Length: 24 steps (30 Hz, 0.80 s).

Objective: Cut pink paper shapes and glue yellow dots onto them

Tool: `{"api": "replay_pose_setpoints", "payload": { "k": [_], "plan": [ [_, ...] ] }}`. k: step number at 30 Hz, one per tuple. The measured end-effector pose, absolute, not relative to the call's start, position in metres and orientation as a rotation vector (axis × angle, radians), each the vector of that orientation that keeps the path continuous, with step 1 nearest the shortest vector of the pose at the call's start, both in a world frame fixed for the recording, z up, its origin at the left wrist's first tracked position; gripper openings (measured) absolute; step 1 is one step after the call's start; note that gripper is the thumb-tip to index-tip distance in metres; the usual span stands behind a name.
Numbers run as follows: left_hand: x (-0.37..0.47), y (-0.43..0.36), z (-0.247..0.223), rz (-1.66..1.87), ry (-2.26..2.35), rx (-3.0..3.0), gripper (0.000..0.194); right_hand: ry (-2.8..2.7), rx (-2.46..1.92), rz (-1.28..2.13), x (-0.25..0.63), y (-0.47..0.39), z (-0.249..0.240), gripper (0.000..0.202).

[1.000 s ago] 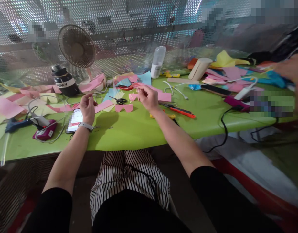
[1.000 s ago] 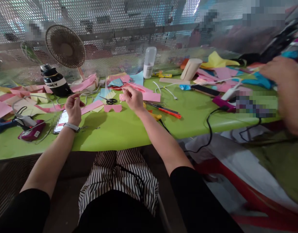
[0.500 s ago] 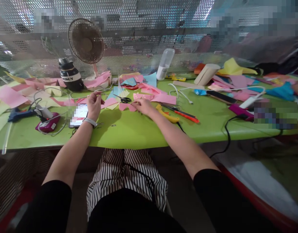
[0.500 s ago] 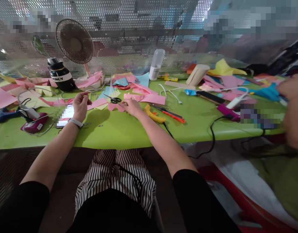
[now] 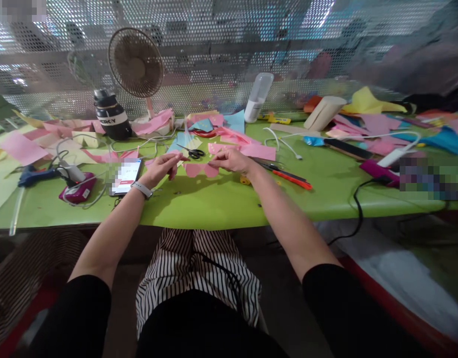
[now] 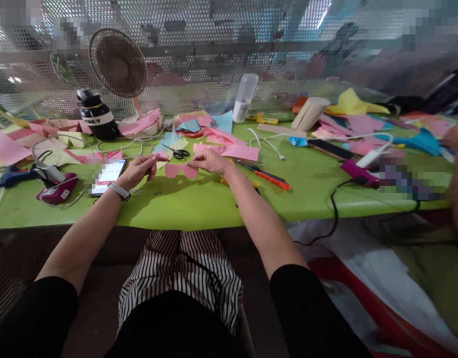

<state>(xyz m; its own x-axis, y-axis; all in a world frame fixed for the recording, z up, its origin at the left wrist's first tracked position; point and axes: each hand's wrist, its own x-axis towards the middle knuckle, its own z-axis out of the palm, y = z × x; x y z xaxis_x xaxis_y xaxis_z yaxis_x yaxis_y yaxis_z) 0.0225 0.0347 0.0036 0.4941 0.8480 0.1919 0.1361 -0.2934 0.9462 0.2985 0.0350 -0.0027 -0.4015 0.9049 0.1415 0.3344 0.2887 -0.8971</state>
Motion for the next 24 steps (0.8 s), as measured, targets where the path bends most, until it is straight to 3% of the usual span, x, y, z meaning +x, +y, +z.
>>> {"api": "replay_pose_setpoints", "payload": {
  "k": [10,24],
  "plan": [
    [0.0292,0.0340,-0.0047,0.865,0.851,1.815,0.025,-1.822,-1.062,0.981,0.2924,0.0324,-0.0086,0.049],
    [0.0286,0.0313,-0.0022,0.822,0.839,1.855,0.022,-1.871,-1.064,0.934,0.2911,0.0351,-0.0114,0.051]
  ]
}}
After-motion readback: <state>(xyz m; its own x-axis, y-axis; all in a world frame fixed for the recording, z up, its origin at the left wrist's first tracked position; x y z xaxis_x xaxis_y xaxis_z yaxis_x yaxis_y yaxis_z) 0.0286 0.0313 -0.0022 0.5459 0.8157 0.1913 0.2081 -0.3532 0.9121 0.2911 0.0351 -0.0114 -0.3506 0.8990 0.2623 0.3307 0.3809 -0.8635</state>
